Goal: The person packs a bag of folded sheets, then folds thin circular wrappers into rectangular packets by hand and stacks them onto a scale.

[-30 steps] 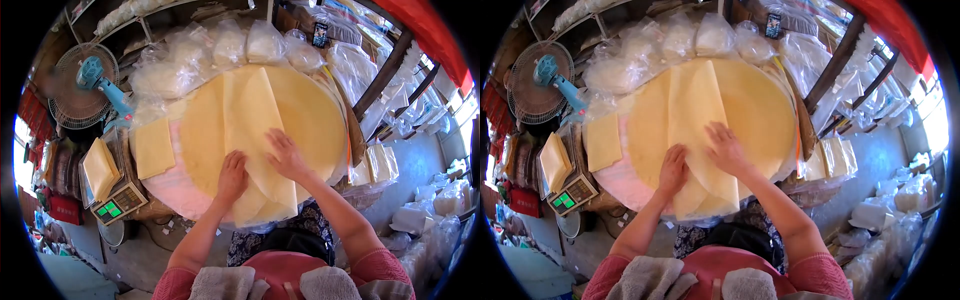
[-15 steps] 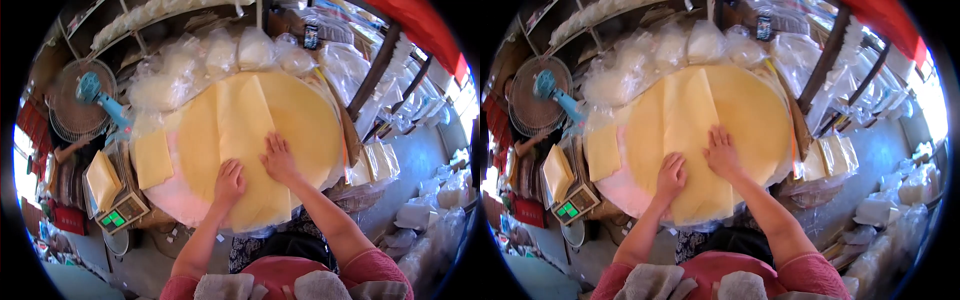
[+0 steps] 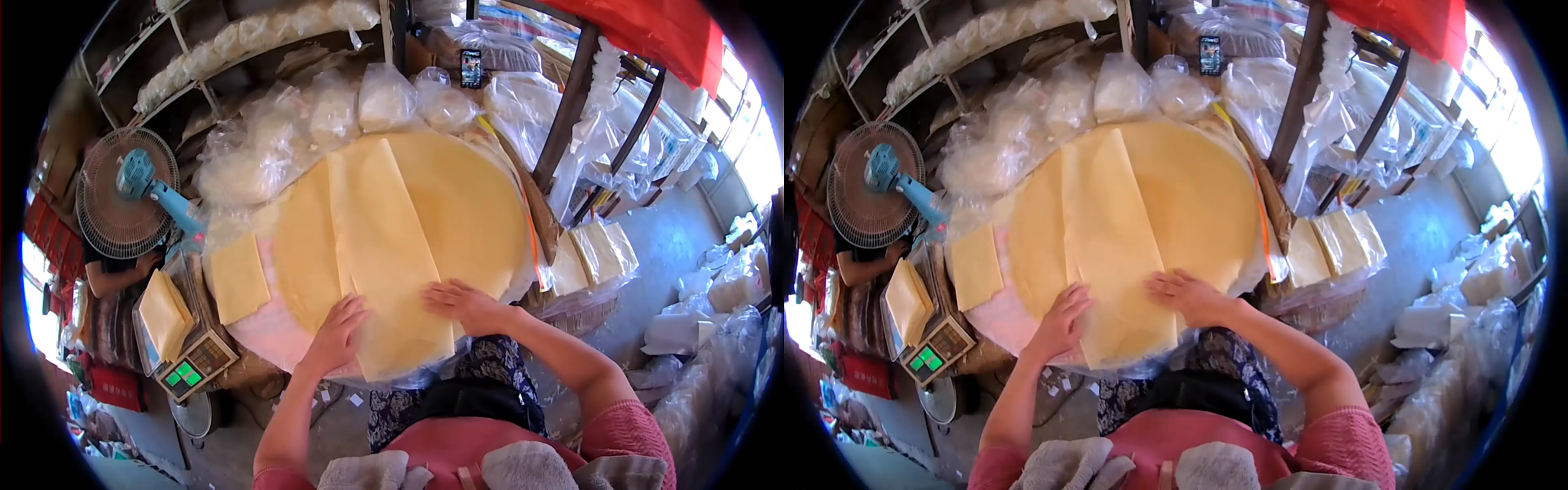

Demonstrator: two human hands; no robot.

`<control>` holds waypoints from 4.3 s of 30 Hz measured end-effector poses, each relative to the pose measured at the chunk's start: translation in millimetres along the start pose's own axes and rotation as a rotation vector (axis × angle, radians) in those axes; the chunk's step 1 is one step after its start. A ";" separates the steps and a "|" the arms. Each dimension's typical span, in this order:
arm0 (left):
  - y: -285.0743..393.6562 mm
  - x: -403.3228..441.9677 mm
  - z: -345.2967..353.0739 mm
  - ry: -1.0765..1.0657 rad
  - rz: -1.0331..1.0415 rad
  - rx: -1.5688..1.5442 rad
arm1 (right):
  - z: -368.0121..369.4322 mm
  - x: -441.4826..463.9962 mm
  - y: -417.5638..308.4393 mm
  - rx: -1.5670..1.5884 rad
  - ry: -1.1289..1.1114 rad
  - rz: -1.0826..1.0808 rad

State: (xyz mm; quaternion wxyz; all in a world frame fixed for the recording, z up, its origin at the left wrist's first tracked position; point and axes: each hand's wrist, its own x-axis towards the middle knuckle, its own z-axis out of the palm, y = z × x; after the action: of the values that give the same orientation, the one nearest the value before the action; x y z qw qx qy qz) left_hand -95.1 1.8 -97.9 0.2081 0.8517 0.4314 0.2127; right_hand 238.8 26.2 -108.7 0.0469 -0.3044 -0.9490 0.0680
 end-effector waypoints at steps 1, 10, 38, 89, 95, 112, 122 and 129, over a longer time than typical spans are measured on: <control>4.6 -7.9 -2.9 -0.052 0.029 0.012 | -5.4 -2.5 -3.0 0.004 -0.026 -0.037; 1.3 -13.7 -7.6 -0.090 0.060 -0.036 | 7.2 -0.2 0.9 0.565 0.439 0.159; 39.7 55.8 47.0 0.138 -0.270 0.370 | 21.0 58.9 -10.8 0.002 0.353 0.305; -140.9 175.8 -4.4 0.445 0.065 0.269 | -4.3 147.5 174.8 0.365 0.678 0.397; -89.4 159.0 -0.3 0.300 -0.145 -0.074 | -39.1 125.3 123.4 0.051 0.556 0.113; -63.8 135.2 33.3 0.241 -0.029 0.108 | 1.0 122.2 58.6 -0.033 0.063 0.167; 21.6 60.9 24.2 -0.061 0.115 0.380 | 16.1 119.9 61.5 -0.041 0.162 0.156; -3.4 23.9 9.0 -0.105 0.332 0.417 | 14.9 120.5 65.8 0.007 0.160 0.158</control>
State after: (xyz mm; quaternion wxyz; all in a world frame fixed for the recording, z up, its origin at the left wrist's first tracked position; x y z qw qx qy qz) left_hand -79.6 21.9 -102.8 0.0123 0.9450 0.3092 0.1061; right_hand 176.8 148.1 -128.0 0.1182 -0.3823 -0.9151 0.0504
